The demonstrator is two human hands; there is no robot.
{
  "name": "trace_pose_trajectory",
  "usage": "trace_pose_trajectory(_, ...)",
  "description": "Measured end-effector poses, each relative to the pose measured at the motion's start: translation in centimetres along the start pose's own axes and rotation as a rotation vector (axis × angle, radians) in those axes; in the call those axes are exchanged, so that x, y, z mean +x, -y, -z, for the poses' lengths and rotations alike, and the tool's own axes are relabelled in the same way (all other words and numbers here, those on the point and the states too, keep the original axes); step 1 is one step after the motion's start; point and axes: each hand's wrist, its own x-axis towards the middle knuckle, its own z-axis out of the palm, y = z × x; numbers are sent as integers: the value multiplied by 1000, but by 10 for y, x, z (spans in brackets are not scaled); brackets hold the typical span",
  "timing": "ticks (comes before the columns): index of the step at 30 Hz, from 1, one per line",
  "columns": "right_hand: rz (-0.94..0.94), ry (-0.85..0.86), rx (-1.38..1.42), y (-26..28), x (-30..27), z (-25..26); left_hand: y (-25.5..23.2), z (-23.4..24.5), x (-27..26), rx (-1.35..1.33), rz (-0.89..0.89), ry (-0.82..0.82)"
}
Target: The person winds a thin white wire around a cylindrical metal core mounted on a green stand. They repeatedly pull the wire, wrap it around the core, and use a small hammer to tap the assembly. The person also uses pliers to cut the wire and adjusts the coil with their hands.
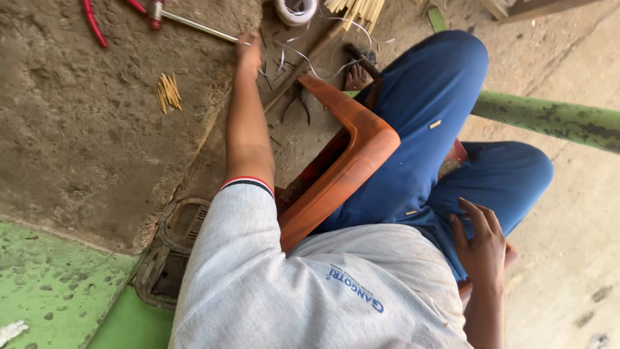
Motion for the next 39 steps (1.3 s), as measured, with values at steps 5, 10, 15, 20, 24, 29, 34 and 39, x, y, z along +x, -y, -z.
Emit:
trace_pose_trajectory(5,37,-41,27,3,2,-1,-6,12,-8,97,-32,-378)
trace_pose_trajectory(10,108,-117,125,11,9,-2,-33,59,-53,265,-361,-538)
trace_pose_trajectory(15,260,-166,207,39,17,-3,-77,94,-189,-202,-319,-18)
trace_pose_trajectory(20,586,-237,368,80,24,29,-117,68,-333,-133,-1152,373)
trace_pose_trajectory(24,746,-340,475,93,10,63,-186,50,-376,126,-1578,576)
trace_pose_trajectory(29,712,-577,1212,84,-15,64,-207,-25,-463,305,-2039,1055)
trace_pose_trajectory(34,542,-963,1750,40,-46,61,-256,-91,-566,434,-2525,1510)
trace_pose_trajectory(39,307,-770,1471,-15,-49,71,-365,-150,-613,205,-2684,1019)
